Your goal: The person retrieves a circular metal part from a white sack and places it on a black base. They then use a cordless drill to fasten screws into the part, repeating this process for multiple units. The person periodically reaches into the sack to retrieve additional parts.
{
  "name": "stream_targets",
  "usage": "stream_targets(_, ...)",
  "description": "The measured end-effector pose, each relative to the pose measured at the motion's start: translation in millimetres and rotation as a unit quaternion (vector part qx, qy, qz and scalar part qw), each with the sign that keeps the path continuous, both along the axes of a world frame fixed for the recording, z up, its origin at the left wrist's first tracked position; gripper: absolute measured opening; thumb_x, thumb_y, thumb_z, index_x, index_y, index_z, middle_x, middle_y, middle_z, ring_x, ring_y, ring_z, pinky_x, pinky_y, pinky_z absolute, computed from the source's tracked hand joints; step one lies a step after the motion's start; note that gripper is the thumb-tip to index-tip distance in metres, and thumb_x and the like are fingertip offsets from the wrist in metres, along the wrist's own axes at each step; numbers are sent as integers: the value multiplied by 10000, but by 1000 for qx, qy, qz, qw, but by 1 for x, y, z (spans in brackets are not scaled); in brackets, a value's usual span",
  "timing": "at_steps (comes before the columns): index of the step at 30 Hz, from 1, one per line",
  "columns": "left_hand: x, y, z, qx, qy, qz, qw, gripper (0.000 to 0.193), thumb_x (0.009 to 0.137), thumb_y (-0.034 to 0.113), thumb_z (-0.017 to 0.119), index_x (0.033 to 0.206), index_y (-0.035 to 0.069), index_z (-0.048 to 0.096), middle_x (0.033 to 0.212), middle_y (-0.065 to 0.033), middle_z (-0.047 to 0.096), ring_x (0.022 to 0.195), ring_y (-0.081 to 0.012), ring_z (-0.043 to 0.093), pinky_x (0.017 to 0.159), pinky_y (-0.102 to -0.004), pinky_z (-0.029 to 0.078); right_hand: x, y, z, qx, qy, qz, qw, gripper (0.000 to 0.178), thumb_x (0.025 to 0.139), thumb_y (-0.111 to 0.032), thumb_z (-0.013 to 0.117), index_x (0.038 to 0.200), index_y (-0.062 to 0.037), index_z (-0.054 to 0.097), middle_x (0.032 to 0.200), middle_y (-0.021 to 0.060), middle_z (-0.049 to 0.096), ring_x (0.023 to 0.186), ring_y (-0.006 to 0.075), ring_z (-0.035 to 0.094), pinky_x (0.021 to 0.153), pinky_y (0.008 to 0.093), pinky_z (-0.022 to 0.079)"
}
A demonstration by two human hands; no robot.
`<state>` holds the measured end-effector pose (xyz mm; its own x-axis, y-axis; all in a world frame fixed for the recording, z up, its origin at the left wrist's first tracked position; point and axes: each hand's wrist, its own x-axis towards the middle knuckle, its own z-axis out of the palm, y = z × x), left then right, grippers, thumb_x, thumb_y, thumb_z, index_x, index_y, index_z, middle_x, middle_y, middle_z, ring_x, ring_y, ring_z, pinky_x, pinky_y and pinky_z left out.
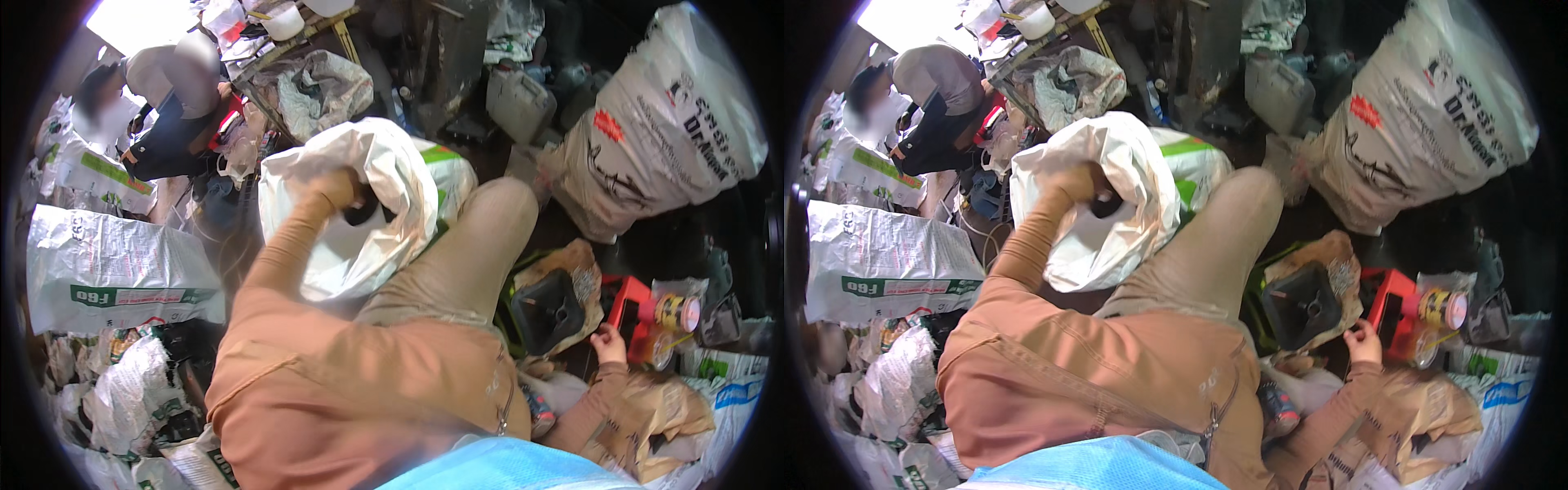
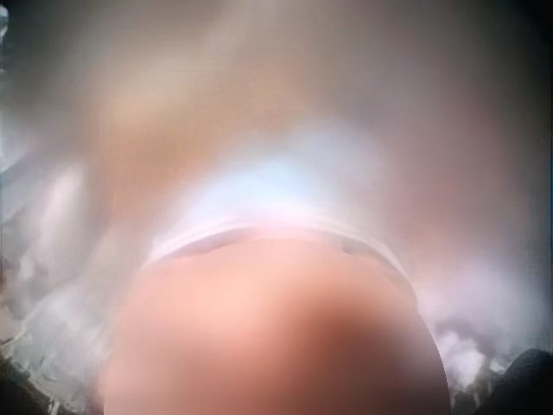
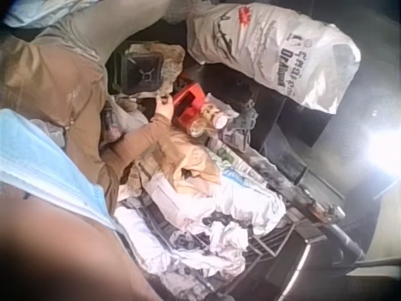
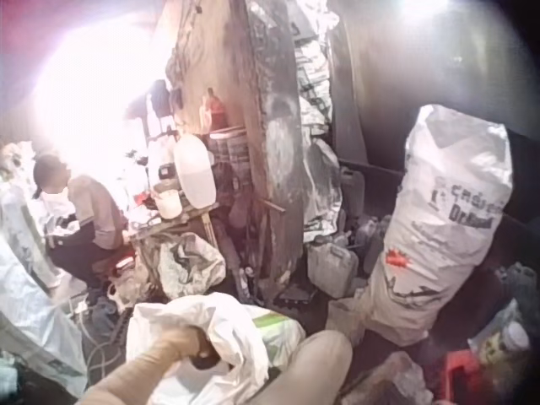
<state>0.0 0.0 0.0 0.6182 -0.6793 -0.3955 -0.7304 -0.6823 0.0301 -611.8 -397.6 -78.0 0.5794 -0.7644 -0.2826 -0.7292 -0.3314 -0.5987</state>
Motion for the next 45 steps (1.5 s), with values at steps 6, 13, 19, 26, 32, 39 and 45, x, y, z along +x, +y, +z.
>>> stream_targets(6,-35,15,187,-260,188,120,939,261,713,56,747,952,-22,679,782,-57,669,737,-117,620,691,-260,499,22,36,59,45,-55,-13,997,393,822,-98,675,1191,-29,561,781,11,582,650,68,520,611,214,440)
stream_targets(13,-172,-172,148,-562,138,-486,655,263,693,9,703,954,37,693,893,-86,643,885,-251,637,807,-359,533,81,79,99,347,-422,-28,837,409,981,-272,464,1261,24,496,1072,166,625,865,231,654,733,373,562)
stream_targets(19,-273,-268,79,-504,122,-683,516,432,629,60,675,1060,86,673,1048,-77,614,1043,-280,576,921,-428,499,60,103,99,386,-547,-164,724,407,931,-213,558,1271,-2,487,1024,112,633,816,227,658,670,338,570)
stream_targets(26,-300,-305,7,-212,743,-41,633,335,827,9,650,1156,-17,589,1061,-77,619,923,-139,601,798,-255,511,42,88,61,332,-480,-285,760,387,858,-90,647,1213,14,536,907,70,646,706,169,650,642,312,566)
stream_targets(32,-293,-299,-32,-21,646,-62,760,336,786,122,748,1075,-15,645,860,-55,664,691,-115,608,639,-225,514,52,103,22,409,-378,-301,774,407,871,-127,640,1234,7,514,873,63,630,697,157,635,642,298,559)
stream_targets(39,-291,-303,-67,112,620,-83,772,349,754,140,779,1060,12,671,825,-44,664,657,-113,590,610,-225,493,61,121,-1,515,-248,-283,771,370,893,-209,617,1192,-16,515,854,98,637,646,197,652,568,308,568)
stream_targets(45,-302,-310,-92,26,664,31,747,346,761,81,760,1065,-31,639,838,-47,652,667,-100,564,627,-216,467,61,103,-30,476,-268,-351,761,356,888,-200,623,1166,6,539,810,94,639,613,184,639,557,305,562)
